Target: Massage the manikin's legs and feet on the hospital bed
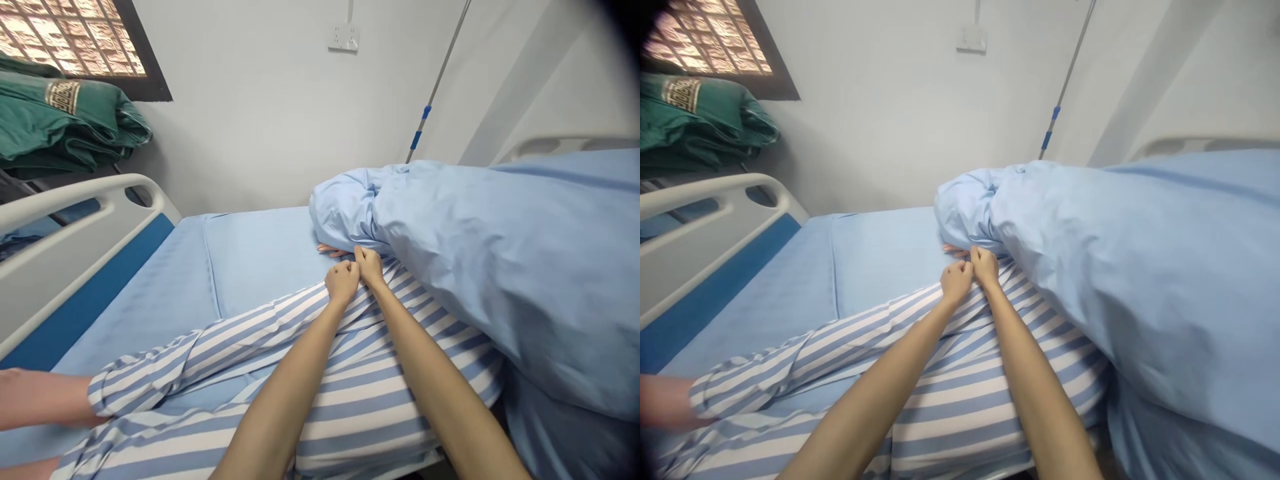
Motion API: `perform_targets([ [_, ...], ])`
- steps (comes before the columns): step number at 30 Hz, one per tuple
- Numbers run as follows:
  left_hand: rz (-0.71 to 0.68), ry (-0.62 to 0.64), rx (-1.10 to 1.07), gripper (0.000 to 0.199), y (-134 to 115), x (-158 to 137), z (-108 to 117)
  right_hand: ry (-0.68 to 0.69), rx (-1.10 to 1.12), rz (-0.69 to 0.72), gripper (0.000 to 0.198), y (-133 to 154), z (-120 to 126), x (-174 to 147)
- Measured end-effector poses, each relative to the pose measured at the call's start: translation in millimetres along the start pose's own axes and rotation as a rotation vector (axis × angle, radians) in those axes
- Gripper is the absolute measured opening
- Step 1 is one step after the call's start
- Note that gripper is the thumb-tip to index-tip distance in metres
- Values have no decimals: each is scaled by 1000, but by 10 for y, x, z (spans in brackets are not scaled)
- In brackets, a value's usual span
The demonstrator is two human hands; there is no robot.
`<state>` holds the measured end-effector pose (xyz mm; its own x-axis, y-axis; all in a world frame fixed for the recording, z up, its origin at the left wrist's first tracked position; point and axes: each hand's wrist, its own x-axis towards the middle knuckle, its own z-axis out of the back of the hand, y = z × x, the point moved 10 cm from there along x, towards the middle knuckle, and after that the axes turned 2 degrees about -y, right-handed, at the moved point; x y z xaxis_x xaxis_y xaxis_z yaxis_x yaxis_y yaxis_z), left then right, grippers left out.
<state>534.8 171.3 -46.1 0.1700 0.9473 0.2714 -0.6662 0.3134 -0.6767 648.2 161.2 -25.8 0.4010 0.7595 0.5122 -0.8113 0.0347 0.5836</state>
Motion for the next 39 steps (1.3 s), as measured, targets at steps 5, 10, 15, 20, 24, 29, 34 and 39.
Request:
perform_targets([
  [5, -77, 220, -106, 35, 80, -216, 226, 44, -97, -41, 50, 89, 55, -11],
  [10, 23, 291, -84, 38, 904, -653, 1372, 145, -207, -78, 47, 148, -32, -85],
  [15, 225, 108, 20, 41, 2061, -1277, 2734, 257, -318, -77, 45, 208, -130, -156],
  [20, 308, -18, 221, 35, 2724, -1837, 3029, 346, -417, -58, 42, 255, -217, -223],
  [24, 314, -33, 416, 29, 2786, -1928, 2954, 388, -501, -28, 40, 377, -249, -373],
  [29, 262, 55, 528, 30, 2759, -1928, 2907, 444, -460, -23, 39, 907, -381, -743],
  [34, 266, 22, 510, 30, 2767, -1962, 2949, 563, -226, 178, 38, 2150, -1054, -1386],
  [39, 297, -23, 462, 32, 2763, -1995, 2998, 673, 2, 405, 37, 3650, -1936, -2011],
])
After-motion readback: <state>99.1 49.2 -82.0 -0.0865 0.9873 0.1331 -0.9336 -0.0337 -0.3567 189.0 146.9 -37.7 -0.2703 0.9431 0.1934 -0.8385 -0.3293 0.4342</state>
